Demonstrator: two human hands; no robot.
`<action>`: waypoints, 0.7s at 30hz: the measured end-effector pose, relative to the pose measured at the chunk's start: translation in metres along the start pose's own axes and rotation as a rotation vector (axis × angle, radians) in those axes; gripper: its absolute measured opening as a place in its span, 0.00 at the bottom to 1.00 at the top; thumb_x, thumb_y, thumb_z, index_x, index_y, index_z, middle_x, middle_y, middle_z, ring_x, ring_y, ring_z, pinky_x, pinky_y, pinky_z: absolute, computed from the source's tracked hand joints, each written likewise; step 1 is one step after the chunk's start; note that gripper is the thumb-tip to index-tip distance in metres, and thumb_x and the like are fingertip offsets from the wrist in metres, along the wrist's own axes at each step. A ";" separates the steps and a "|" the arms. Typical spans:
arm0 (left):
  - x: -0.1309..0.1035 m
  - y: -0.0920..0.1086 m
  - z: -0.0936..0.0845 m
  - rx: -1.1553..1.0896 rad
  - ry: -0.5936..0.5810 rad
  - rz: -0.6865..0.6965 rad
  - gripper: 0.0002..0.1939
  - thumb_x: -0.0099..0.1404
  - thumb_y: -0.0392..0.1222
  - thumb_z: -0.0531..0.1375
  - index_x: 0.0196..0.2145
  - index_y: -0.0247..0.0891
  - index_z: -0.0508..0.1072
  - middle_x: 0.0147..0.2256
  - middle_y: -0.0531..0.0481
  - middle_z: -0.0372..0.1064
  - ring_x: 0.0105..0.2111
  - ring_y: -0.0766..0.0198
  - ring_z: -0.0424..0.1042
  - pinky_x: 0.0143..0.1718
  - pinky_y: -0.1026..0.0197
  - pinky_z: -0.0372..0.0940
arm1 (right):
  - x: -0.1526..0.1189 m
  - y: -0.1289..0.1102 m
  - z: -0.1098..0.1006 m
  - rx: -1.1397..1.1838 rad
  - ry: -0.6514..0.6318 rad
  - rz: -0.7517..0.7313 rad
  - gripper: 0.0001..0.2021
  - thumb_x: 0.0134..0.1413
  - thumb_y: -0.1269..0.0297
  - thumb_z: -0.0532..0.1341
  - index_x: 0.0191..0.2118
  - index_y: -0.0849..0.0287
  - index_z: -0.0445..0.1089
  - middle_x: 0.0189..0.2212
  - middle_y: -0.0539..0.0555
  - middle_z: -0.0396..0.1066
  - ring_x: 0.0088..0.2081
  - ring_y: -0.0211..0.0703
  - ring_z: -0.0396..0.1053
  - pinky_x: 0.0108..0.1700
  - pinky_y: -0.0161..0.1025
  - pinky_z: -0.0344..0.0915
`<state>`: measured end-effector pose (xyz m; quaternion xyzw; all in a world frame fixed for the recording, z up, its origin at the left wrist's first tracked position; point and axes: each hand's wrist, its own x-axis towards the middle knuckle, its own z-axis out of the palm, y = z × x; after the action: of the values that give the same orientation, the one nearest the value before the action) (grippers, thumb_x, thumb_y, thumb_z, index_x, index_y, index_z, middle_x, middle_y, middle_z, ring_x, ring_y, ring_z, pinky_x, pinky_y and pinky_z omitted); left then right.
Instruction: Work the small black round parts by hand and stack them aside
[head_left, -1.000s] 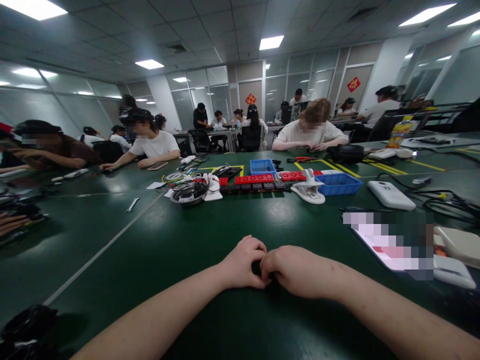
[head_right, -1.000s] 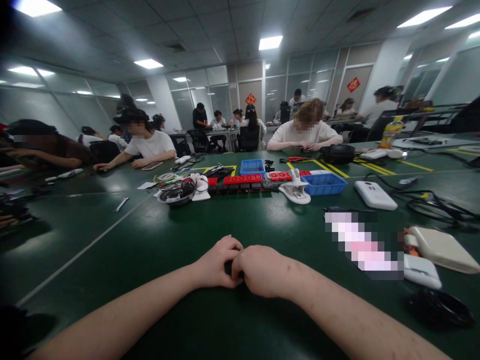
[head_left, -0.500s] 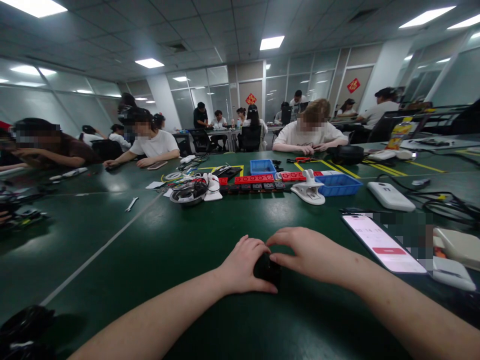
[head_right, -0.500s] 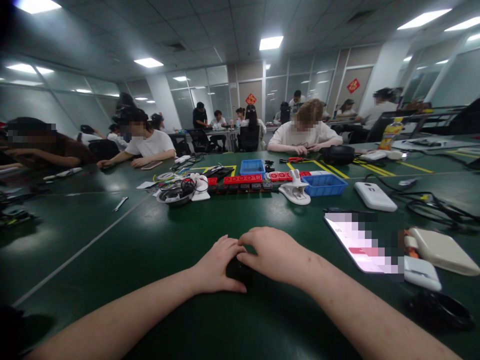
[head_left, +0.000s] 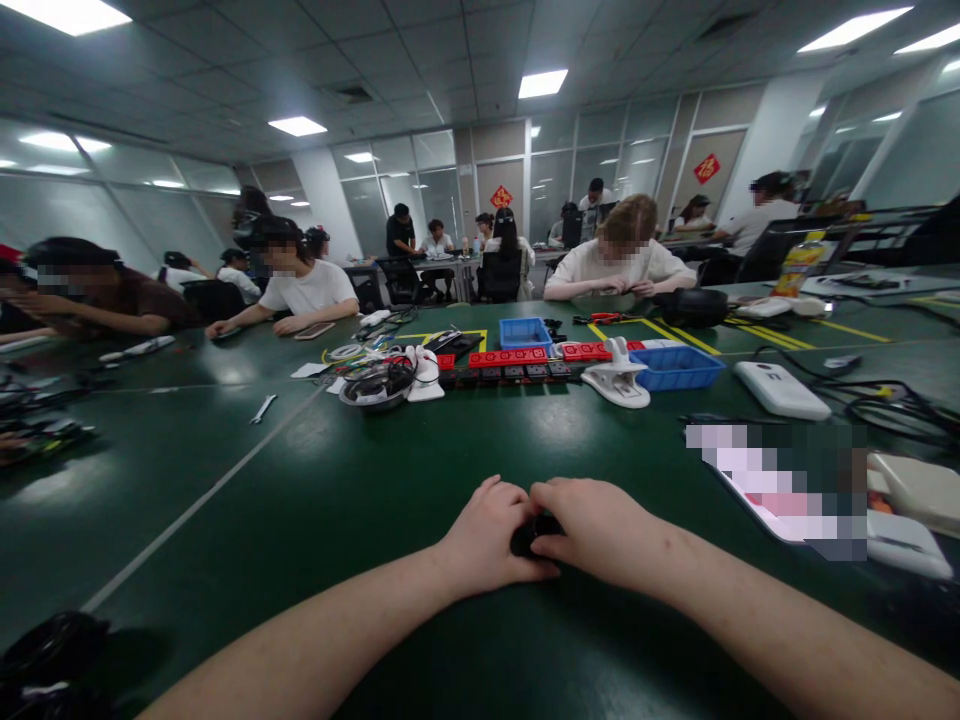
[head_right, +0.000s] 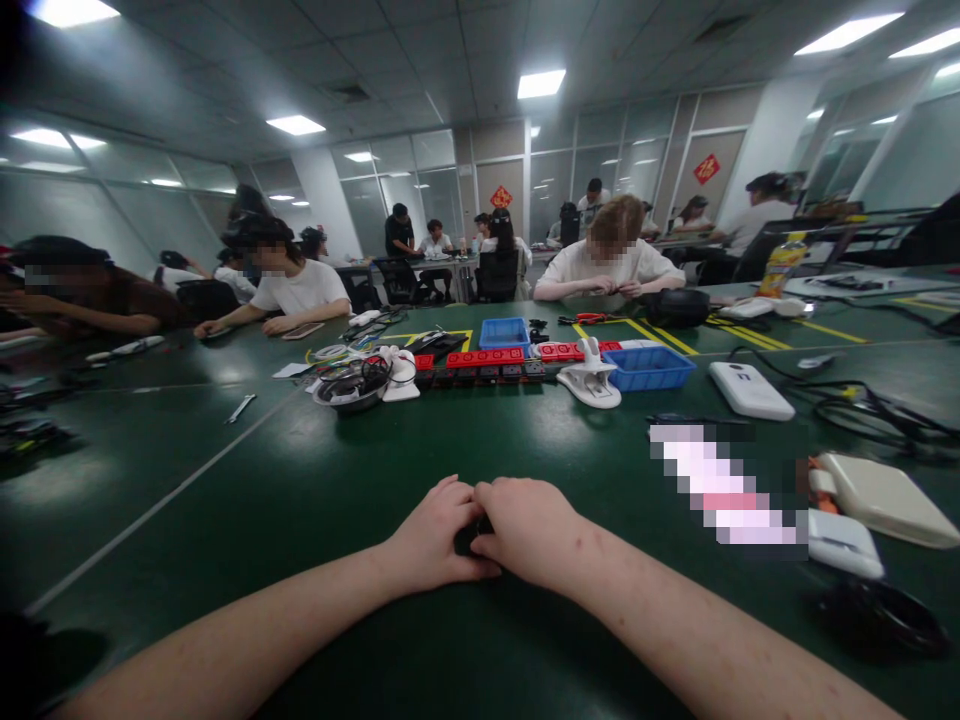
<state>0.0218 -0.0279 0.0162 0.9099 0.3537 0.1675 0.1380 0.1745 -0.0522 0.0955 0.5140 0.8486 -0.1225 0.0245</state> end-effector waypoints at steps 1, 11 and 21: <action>0.000 -0.001 0.000 -0.004 0.002 0.007 0.25 0.47 0.55 0.63 0.40 0.40 0.68 0.39 0.50 0.64 0.43 0.57 0.63 0.55 0.45 0.47 | 0.001 0.001 0.000 0.005 -0.001 -0.006 0.09 0.45 0.62 0.60 0.34 0.59 0.67 0.33 0.54 0.70 0.34 0.47 0.69 0.33 0.38 0.62; 0.005 -0.012 -0.003 -0.083 -0.025 0.086 0.21 0.44 0.53 0.66 0.34 0.39 0.71 0.38 0.50 0.62 0.41 0.58 0.62 0.45 0.56 0.58 | 0.000 0.010 0.003 0.037 -0.017 -0.211 0.13 0.45 0.69 0.60 0.40 0.57 0.69 0.39 0.54 0.69 0.38 0.46 0.68 0.39 0.39 0.62; 0.006 -0.022 -0.004 -0.147 -0.097 0.133 0.15 0.46 0.50 0.66 0.30 0.41 0.72 0.40 0.51 0.61 0.43 0.58 0.61 0.44 0.59 0.58 | 0.003 0.014 0.006 0.141 -0.156 -0.441 0.15 0.40 0.80 0.54 0.30 0.55 0.73 0.34 0.47 0.72 0.37 0.38 0.68 0.40 0.32 0.60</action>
<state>0.0118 -0.0077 0.0131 0.9258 0.2722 0.1577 0.2098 0.1854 -0.0449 0.0866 0.3057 0.9252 -0.2234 0.0268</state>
